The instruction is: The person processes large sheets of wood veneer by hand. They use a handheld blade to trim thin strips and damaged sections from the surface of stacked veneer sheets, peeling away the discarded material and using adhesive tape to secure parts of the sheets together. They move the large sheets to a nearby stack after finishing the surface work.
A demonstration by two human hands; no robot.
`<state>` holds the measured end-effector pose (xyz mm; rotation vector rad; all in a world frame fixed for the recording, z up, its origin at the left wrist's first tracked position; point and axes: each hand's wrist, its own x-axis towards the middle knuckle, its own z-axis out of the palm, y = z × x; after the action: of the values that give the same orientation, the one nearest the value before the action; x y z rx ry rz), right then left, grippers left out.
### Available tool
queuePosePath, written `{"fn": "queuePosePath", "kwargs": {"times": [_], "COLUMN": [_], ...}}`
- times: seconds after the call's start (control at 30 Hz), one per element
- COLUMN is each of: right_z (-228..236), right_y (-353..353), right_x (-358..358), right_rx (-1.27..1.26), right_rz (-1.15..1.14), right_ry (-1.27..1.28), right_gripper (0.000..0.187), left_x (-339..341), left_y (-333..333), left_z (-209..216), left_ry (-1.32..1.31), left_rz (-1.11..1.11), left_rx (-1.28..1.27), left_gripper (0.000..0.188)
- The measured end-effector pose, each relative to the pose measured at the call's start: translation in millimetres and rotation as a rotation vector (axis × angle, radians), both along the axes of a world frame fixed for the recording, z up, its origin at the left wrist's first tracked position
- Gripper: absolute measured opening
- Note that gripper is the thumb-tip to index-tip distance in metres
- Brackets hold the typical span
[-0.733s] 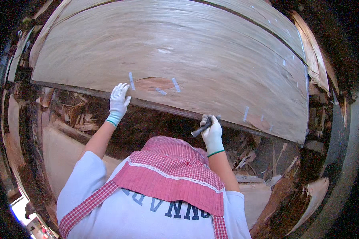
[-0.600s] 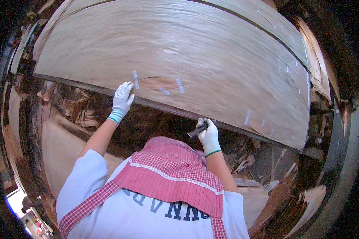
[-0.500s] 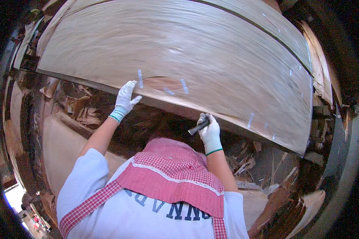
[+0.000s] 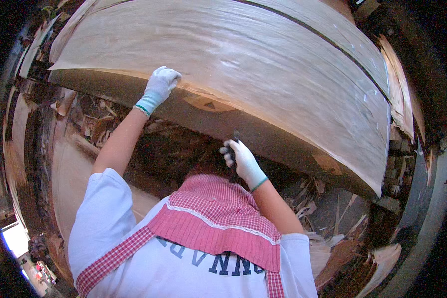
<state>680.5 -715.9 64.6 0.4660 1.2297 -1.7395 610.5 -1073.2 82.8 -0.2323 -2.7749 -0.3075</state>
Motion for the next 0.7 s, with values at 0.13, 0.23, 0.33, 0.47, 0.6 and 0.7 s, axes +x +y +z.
{"fn": "queuePosePath", "kwargs": {"times": [0.13,0.23,0.33,0.47,0.6,0.7], "right_z": [-9,-16,-49,-29,-43,-36], "right_y": [-54,-85,-82,-28,95,206], "right_x": [-42,-66,-66,-25,-46,-60], "right_rx": [-0.116,-0.055,0.114,0.027,0.104,0.17], "right_rz": [-0.063,-0.125,0.013,0.218,-0.495,-0.954], "right_ry": [-0.094,-0.155,-0.088,-0.127,0.007,0.025], "right_gripper": [0.02,0.022,0.023,0.023,0.017,0.019], "left_x": [1,2,-4,-10,-2,16], "left_y": [0,-2,1,-3,1,4], "left_z": [16,22,42,53,64,64], "left_ry": [-0.006,0.019,0.05,0.054,0.15,0.061], "left_rz": [-0.028,-0.065,-0.081,-0.114,-0.179,-0.153], "left_rx": [0.018,0.035,0.017,0.083,0.076,0.07], "left_gripper": [0.009,0.009,0.01,0.012,0.01,0.009]}}
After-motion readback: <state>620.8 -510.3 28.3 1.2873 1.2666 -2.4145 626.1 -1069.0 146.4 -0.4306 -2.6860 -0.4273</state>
